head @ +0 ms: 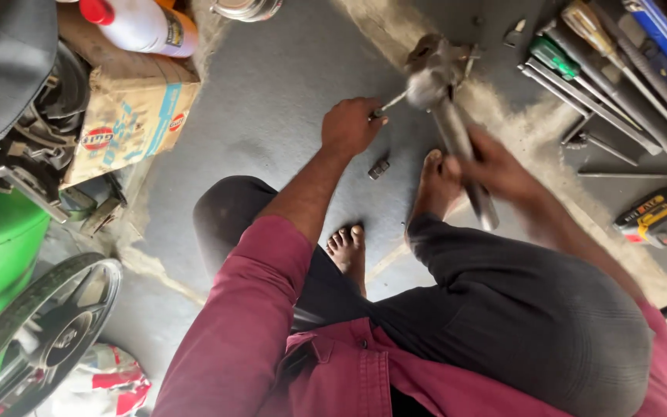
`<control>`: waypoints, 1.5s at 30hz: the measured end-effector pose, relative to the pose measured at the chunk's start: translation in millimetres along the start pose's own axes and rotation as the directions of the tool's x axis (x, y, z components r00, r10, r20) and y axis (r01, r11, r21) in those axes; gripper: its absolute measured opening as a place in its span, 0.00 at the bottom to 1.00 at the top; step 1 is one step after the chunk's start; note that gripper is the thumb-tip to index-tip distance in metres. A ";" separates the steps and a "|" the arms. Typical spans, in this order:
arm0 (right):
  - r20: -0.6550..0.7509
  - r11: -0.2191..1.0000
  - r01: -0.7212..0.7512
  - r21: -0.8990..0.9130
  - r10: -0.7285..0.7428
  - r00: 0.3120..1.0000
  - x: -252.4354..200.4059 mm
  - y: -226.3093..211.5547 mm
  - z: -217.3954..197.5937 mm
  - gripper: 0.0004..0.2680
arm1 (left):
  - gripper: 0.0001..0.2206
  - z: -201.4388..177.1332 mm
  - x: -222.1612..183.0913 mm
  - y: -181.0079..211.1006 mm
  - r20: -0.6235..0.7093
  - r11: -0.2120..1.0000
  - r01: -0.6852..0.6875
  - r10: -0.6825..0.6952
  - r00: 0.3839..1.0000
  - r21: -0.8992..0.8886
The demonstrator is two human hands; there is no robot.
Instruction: Repairing a mechanical motorcycle component using a wrench and hammer.
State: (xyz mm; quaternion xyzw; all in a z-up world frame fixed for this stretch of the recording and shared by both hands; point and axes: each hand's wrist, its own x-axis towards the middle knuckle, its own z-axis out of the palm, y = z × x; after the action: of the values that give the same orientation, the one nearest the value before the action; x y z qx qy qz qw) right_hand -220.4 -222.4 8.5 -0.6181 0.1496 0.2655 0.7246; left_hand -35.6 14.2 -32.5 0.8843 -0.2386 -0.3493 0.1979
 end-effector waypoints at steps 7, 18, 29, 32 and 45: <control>-0.339 0.648 -0.252 -0.719 -0.010 0.941 22.4 33.1 -13.9 0.19 | 0.08 -6.0 -0.5 0.2 -0.002 0.996 -0.079 0.079 0.997 0.047; -0.278 0.413 -0.253 -0.875 -0.002 0.961 10.1 63.7 -7.4 0.20 | 0.06 13.1 4.8 -7.1 -0.038 0.978 -0.100 0.109 0.993 0.185; -0.259 0.202 -0.244 -0.949 -0.054 0.964 -2.8 98.6 -40.1 0.14 | 0.10 3.0 5.1 2.1 -0.057 0.996 -0.014 0.019 0.998 0.093; -0.197 0.139 -0.169 -0.976 -0.221 0.955 -0.1 98.9 -45.1 0.17 | 0.09 -2.3 6.5 6.7 -0.044 0.992 -0.002 0.007 0.999 0.129; -0.728 0.819 -0.380 -0.430 -0.065 0.683 92.8 16.7 -143.0 0.16 | 0.09 -6.8 -5.5 -3.5 -0.088 0.995 -0.058 0.065 0.994 0.078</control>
State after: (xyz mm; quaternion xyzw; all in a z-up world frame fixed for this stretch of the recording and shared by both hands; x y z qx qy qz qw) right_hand -138.4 -341.8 -83.1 -0.8358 0.3912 0.0999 0.3719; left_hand -33.2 21.4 -26.8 0.8982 -0.2693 -0.2936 0.1858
